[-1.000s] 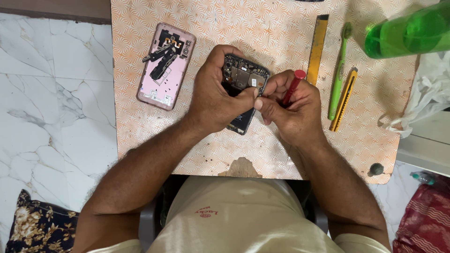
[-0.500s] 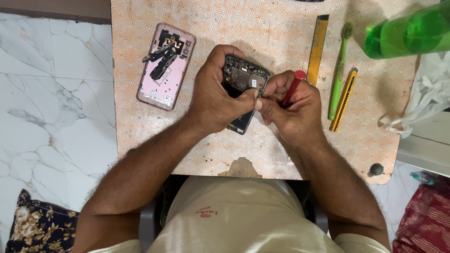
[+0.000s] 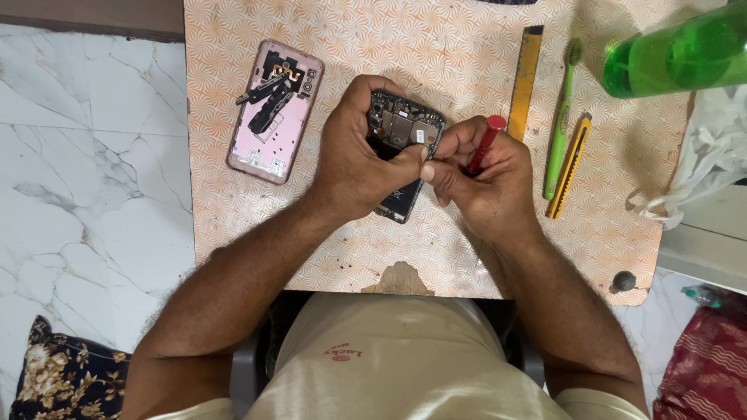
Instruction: The person uses a red screwdriver to unscrew and remove a small metal bracket from the top of a disassembled smartphone. They then use a yellow utility knife to scrape the bracket and reattach it to the phone.
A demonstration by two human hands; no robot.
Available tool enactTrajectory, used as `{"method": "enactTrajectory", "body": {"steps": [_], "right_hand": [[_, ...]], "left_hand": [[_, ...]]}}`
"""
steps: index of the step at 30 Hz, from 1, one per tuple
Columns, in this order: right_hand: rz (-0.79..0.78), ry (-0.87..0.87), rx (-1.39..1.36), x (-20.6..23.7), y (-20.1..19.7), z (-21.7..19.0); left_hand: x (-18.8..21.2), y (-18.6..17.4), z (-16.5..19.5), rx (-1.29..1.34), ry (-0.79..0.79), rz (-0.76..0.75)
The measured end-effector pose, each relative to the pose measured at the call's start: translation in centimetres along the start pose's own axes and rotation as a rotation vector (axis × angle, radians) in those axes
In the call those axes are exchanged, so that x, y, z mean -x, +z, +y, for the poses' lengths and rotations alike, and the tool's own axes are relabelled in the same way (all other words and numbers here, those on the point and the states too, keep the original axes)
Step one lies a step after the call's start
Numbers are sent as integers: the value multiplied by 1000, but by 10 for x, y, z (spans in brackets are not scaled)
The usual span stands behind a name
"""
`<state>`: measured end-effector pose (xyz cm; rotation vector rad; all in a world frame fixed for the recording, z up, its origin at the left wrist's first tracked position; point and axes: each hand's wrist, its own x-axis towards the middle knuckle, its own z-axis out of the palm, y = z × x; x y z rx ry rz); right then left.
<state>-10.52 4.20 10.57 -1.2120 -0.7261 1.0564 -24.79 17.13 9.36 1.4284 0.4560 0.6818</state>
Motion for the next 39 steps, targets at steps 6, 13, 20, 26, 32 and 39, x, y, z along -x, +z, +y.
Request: {"method": "enactTrajectory", "body": {"steps": [6,13,20,26,32,39], "right_hand": [[18,33,-45,-1,0,0],[4,37,-24,-1,-2,0],[11,65,-66,-2,-4,1],[-31,35,-101,-2,-7,3],[-38,32,-99,-3,-8,4],[-32,31,-38,-7,-7,6]], "left_hand": [[0,0,0,11,-16,14],[0,1,-1,-14,-14,18],[0,-1,1,59,-19,-23],[-2,-5,3,112,-28,-90],[-2,-7,2,74,-33,-85],[0,-4,0,-63,-39,13]]}}
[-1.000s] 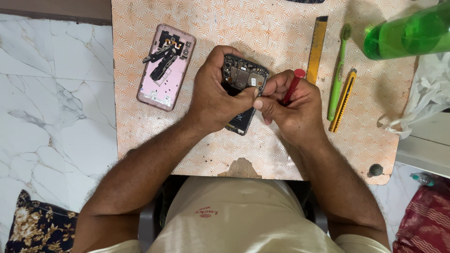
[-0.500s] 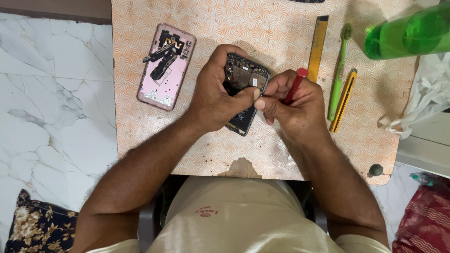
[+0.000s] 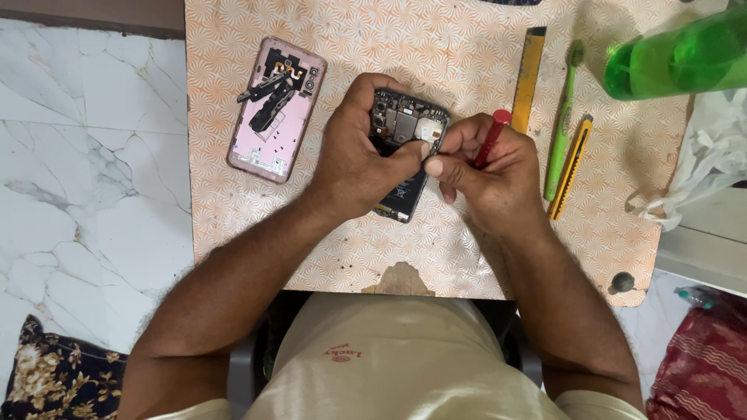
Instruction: The person uses a red screwdriver to unscrew and remove a small metal bracket from the top of a disassembled smartphone. They then use a yellow utility knife to scrape the bracket and reattach it to the phone.
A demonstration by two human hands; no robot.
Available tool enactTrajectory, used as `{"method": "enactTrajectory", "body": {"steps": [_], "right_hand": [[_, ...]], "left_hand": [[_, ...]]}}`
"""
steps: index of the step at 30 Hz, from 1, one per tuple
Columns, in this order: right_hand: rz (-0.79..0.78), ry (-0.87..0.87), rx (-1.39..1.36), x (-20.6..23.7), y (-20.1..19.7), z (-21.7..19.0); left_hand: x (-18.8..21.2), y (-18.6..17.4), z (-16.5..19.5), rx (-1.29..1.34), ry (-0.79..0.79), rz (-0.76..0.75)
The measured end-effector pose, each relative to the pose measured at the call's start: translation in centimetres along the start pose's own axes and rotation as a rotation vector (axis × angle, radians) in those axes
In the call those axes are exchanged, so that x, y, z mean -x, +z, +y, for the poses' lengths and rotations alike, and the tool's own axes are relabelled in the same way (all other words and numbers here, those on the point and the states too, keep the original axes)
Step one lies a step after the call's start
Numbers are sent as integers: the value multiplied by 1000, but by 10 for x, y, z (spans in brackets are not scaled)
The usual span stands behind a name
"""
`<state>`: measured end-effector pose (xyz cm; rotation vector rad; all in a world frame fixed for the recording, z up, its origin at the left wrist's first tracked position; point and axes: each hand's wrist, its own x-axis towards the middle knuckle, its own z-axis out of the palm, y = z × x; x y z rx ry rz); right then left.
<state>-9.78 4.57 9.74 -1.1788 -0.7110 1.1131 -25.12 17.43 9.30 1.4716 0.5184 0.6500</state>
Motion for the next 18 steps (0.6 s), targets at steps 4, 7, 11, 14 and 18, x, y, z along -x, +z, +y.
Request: {"method": "enactTrajectory", "body": {"steps": [4,7,11,14,18], "right_hand": [[64,39,-24,-1,2,1],[50,45,-48,-2,3,0],[5,54,-17,-3,3,-1],[-54,46,17,-4,3,-3],[-41,101,18,-6,3,-4]], "left_hand": [[0,-4,1,-99,-10,34],[1,-8,5,-153,60,12],[-1,-15,10,-268,63,-44],[-4,-20,13,-226,33,-68],[-7,-21,13,-210,-2,-94]]}}
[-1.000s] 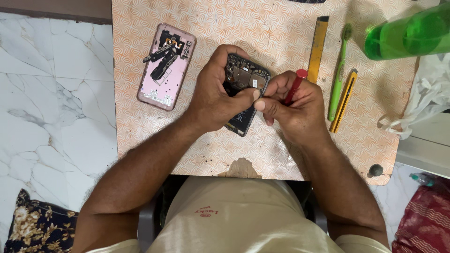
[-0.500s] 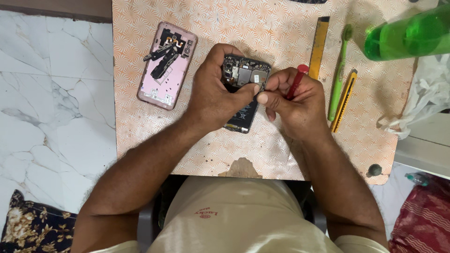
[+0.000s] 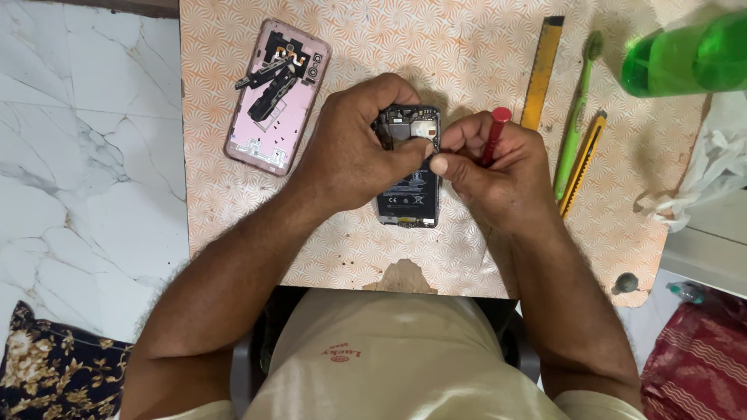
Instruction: The person uses a red screwdriver to unscrew and remove a small metal bracket from the top of a disassembled smartphone. They then use a yellow utility knife to scrape the bracket and reattach it to the phone.
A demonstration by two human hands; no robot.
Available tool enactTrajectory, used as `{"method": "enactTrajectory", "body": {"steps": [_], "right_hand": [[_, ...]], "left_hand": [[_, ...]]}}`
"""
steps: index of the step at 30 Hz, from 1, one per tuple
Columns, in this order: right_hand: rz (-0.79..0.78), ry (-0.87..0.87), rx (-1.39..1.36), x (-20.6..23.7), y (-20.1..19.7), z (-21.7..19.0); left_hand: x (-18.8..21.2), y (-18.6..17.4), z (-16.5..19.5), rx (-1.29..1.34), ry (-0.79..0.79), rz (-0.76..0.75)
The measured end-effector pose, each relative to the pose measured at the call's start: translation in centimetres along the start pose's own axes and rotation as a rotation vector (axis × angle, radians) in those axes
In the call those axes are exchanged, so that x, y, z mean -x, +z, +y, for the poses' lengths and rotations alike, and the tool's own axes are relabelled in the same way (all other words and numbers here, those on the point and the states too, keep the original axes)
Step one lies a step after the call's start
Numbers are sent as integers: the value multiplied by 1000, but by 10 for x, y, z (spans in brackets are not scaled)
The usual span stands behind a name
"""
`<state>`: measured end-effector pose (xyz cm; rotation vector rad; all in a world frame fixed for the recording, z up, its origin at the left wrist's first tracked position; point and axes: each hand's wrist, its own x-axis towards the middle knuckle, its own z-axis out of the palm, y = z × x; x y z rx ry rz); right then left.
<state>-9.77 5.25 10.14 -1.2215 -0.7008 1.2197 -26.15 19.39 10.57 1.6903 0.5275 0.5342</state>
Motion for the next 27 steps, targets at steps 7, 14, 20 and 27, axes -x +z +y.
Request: {"method": "enactTrajectory", "body": {"steps": [7,14,20,27], "right_hand": [[-1,21,-3,-2,0,-1],[-9,14,20,-2,-1,0],[-24,16,8,-3,-3,0],[-43,-21,8,-2,-3,1]], "left_hand": [[-2,-1,-1,10,-17,-14],[-2,0,-2,14,-24,-16],[-2,0,-3,25,-34,-25],[-2,1,-3,43,-34,-25]]}}
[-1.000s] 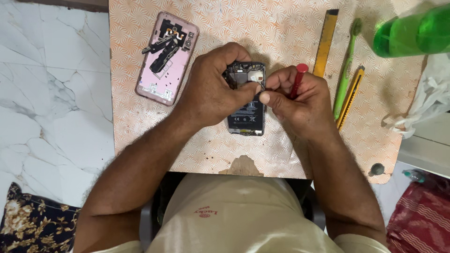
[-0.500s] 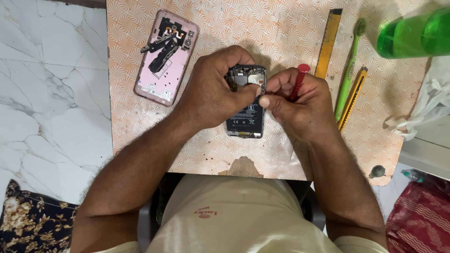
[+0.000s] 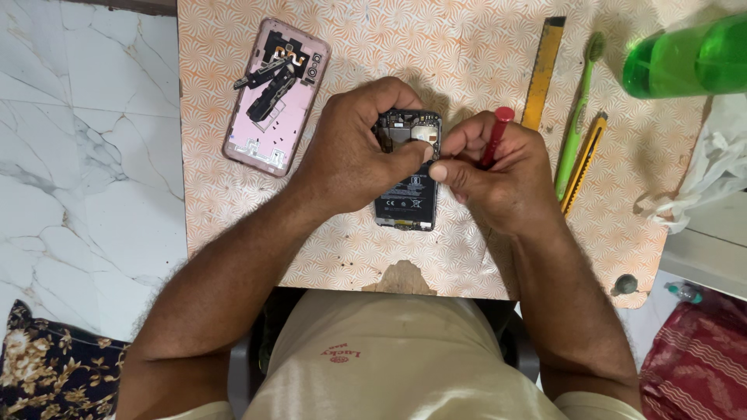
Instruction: The person uses a red screwdriver to unscrew and remove a small metal bracket from the top of a disassembled smartphone. They then use a yellow utility knife to scrape the bracket and reattach it to the phone.
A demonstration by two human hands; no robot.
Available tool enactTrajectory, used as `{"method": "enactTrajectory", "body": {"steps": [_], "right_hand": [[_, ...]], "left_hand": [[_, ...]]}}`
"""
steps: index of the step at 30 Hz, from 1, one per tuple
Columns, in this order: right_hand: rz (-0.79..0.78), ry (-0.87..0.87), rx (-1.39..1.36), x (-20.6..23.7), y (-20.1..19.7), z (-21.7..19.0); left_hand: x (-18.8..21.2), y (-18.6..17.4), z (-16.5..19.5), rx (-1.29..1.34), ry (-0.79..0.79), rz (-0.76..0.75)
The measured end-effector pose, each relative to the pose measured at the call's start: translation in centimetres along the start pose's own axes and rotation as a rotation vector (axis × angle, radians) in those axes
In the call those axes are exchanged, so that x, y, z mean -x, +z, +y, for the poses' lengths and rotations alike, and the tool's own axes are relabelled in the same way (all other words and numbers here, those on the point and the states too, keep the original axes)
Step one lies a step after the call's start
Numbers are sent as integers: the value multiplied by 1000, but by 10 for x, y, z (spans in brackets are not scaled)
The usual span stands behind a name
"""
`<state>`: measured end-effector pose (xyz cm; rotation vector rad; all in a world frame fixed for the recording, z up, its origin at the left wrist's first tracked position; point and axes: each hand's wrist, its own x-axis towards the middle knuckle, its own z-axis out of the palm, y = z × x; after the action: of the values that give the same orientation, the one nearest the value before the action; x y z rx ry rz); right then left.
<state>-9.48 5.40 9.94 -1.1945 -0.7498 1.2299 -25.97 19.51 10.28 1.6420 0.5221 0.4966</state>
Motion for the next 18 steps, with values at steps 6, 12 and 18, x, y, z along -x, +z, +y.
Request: {"method": "enactTrajectory", "body": {"steps": [6,12,18], "right_hand": [[42,-119,81,2,4,2],[153,-4,83,4,7,1],[117,-32,101,4,7,-1]], "left_hand": [[-1,3,-1,43,14,46],[-1,4,-4,50,17,48],[-1,4,-3,48,11,44]]}}
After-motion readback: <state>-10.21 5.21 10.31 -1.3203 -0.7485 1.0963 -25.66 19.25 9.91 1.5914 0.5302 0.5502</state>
